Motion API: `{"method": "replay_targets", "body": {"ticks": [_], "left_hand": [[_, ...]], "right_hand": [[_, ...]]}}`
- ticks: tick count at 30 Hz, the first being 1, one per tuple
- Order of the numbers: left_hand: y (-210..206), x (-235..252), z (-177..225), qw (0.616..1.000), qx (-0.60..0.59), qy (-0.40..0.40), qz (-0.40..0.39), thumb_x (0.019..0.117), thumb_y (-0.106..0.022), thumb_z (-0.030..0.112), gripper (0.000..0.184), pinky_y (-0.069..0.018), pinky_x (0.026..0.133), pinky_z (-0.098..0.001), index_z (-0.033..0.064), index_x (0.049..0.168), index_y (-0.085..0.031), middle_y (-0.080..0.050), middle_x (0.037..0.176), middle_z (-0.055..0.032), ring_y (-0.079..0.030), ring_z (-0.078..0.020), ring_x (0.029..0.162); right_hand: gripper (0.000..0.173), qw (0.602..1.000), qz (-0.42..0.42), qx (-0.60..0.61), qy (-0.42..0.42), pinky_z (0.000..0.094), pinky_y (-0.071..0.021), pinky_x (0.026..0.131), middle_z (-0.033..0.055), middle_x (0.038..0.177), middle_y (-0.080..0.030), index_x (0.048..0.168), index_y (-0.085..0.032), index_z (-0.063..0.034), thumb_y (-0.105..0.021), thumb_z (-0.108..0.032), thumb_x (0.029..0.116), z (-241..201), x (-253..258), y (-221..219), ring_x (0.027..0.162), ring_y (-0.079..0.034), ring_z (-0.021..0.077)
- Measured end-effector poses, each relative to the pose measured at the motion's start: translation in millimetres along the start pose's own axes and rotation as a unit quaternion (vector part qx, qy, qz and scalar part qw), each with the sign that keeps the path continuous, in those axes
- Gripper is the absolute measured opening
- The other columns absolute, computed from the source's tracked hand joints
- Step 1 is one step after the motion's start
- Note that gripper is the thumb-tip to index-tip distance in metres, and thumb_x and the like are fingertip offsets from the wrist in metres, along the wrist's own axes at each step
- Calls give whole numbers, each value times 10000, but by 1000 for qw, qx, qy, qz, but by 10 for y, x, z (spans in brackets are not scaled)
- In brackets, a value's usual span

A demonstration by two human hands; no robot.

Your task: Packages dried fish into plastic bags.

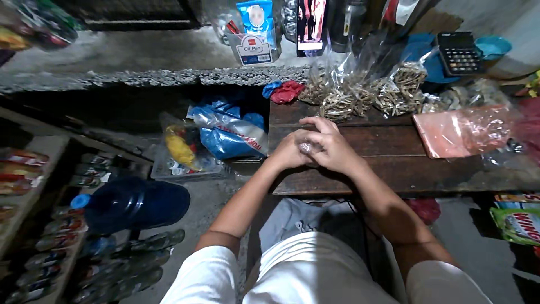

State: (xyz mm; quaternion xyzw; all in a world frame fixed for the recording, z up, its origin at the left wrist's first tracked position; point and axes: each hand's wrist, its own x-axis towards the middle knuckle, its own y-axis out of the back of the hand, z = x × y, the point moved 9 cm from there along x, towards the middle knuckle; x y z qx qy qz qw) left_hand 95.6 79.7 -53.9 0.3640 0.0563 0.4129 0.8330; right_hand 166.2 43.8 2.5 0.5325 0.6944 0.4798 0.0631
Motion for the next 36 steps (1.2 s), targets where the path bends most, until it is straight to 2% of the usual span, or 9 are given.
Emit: {"method": "replay_targets", "body": {"ticks": [5,9,12,14,19,23,26,30,36], "left_hand": [[-44,8,127,999,32,22,-15,815,-803,58,285,-494,959,-470,-78,1048,-711,-708,1030,-237,-668,-330,1026],[-79,30,228,1000,24,-3,-6,860,-751,65,247,-478,1002,-477,-83,1053,-713,-705,1068,-244,-655,-344,1084],[-146,60,214,997,23,-70,10,898,-694,113,201,-475,1022,-529,-66,981,-734,-717,1078,-227,-658,-368,1124],[-176,64,249,988,43,-144,38,888,-631,120,207,-521,920,-532,-46,811,-727,-725,994,-209,-683,-366,1027],[-236,133,233,987,84,-132,27,946,-651,250,286,-554,890,-529,-11,991,-758,-709,1176,-174,-682,-344,1096],[-265,206,257,984,126,-119,31,931,-629,114,216,-550,811,-572,-55,1025,-725,-699,1127,-217,-682,-397,1063],[-206,195,232,990,118,-72,38,902,-684,119,233,-530,827,-596,-70,1031,-725,-702,1090,-248,-680,-412,1053],[-211,196,288,987,132,-84,26,958,-588,84,227,-526,918,-576,-99,989,-718,-701,1114,-273,-672,-430,1108],[-123,30,377,982,30,-174,70,1002,-585,179,263,-518,949,-434,-30,935,-731,-657,1108,-187,-633,-309,1061]], "right_hand": [[172,996,21,-65,63,698,-330,1106,172,1258,-683,961,-771,-42,-608,-86,923,-206,31,-30,1261,-607,380],[233,990,51,-106,73,672,-350,1100,150,1203,-710,900,-758,-31,-565,-139,972,-188,-17,66,1205,-646,348],[268,984,72,-151,66,688,-340,1094,152,1186,-718,898,-763,-34,-558,-173,1001,-127,-70,231,1163,-664,356],[295,976,73,-196,59,694,-338,1091,155,1170,-720,893,-753,-35,-545,-204,1016,-46,-123,339,1135,-675,361],[455,968,69,-241,16,696,-324,1076,176,1047,-704,771,-719,-17,-510,-312,1047,178,-291,520,1058,-667,382],[441,997,73,-23,-33,531,-410,1020,183,1130,-681,675,-692,-3,-531,-232,1016,174,-324,396,1130,-609,316],[347,987,24,140,-71,493,-395,1127,190,1389,-596,926,-766,39,-530,-195,1027,189,-284,197,1349,-511,289],[318,995,-26,-92,-33,723,-277,1121,169,1387,-625,1257,-705,-10,-555,-52,980,118,-302,203,1367,-518,396],[155,978,12,-208,-21,804,-272,1071,186,1020,-718,1043,-763,-28,-651,-49,938,222,-503,390,1109,-673,426]]}}
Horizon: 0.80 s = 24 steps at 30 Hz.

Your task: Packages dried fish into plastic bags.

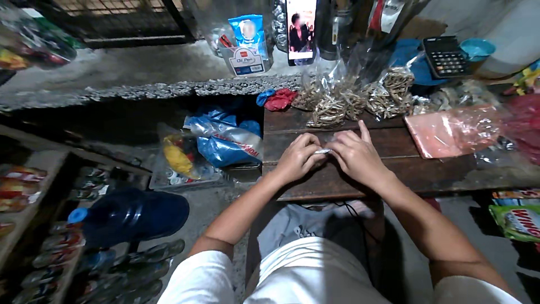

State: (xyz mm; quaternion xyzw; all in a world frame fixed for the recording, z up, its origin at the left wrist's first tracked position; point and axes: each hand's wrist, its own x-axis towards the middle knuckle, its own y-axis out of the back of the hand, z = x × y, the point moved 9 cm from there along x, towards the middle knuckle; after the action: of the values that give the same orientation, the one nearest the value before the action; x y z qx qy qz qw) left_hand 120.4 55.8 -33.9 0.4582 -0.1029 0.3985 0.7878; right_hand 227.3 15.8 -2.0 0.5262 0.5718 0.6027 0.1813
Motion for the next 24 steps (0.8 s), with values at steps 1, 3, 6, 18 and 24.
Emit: {"method": "replay_targets", "body": {"ticks": [1,3,6,18,24], "left_hand": [[9,-32,31,1000,-2,-5,-2,1010,-569,202,293,-513,928,-411,-18,920,-739,-647,1072,-179,-621,-294,1031],[37,-86,77,1000,4,-21,-8,1024,-530,252,354,-486,910,-390,16,896,-761,-630,1001,-152,-591,-266,985],[118,-115,124,999,15,-47,-22,1010,-527,284,369,-462,872,-369,57,886,-790,-621,917,-110,-568,-228,923],[515,360,275,986,143,-48,65,941,-666,123,169,-568,687,-456,1,983,-775,-690,824,-176,-694,-307,746],[574,411,595,908,-403,2,112,975,-669,116,109,-568,792,-151,158,1016,-761,-751,963,140,-674,64,850]], "right_hand": [[142,1000,-2,-3,0,800,-287,1060,186,1006,-707,1006,-762,-31,-648,-90,946,-5,-36,16,1069,-678,424],[169,1000,-11,3,-11,789,-298,1049,192,1035,-686,938,-751,-31,-646,-163,957,-14,-104,32,1054,-666,428],[256,998,-15,43,-32,737,-352,1042,180,1066,-685,862,-742,-27,-636,-234,971,-4,-201,23,1044,-669,400],[287,734,49,645,-207,243,-594,724,-82,815,-644,952,-587,-131,-320,-159,1055,-48,-248,-256,738,-661,45],[228,539,11,842,4,282,-605,797,-90,833,-714,928,-722,-213,-576,-350,1036,-515,-10,-398,783,-703,54]]}}
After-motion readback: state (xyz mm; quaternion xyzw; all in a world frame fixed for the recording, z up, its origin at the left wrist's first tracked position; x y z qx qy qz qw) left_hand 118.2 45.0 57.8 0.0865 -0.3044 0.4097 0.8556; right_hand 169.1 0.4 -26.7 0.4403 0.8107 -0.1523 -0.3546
